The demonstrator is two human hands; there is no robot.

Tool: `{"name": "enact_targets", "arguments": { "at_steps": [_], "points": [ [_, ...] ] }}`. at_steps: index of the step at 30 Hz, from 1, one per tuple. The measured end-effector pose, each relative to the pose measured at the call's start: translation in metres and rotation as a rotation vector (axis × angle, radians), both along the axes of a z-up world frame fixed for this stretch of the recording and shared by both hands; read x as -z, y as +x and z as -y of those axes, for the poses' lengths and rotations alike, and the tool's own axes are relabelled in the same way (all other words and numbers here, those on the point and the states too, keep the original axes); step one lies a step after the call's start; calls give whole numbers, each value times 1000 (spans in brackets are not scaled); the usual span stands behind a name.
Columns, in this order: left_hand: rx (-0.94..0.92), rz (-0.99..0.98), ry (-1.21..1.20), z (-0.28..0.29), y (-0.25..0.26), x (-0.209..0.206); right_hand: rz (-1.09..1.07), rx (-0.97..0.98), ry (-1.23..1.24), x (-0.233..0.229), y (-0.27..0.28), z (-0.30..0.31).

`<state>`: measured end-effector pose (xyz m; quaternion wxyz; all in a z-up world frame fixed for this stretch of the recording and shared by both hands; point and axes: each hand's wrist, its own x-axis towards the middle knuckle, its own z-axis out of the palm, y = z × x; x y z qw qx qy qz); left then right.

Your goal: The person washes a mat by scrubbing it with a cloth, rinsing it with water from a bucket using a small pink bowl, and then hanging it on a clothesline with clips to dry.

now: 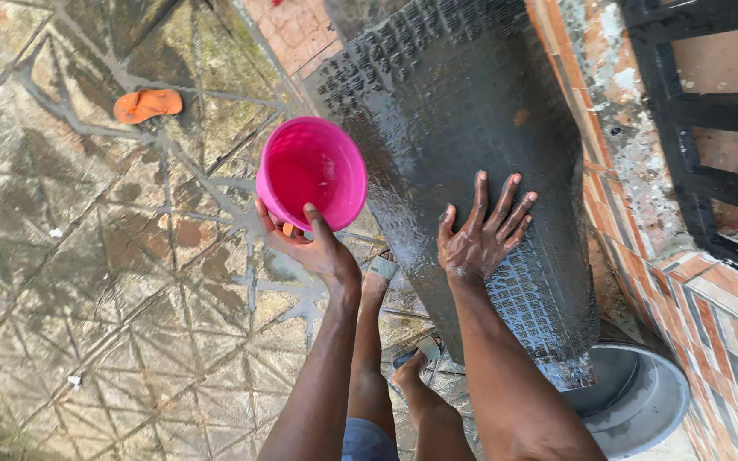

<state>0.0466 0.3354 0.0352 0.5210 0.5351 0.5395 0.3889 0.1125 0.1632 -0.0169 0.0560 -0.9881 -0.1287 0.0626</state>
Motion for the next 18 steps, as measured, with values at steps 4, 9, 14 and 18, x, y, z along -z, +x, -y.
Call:
{"name": "enact_targets", "arguments": {
  "at_steps": [4, 9, 14, 18],
  "points": [
    [88, -140, 54, 16, 45, -15, -19, 16, -13, 0, -1, -1],
    [198, -354, 156, 28, 123, -10, -102, 64, 5, -3, -1, -2],
    [173, -322, 267, 26, 149, 0, -126, 79, -2, -3, 4, -4],
    [171, -291, 343, 22, 125, -1, -78, 54, -5, 0, 2, -1]
  ]
}}
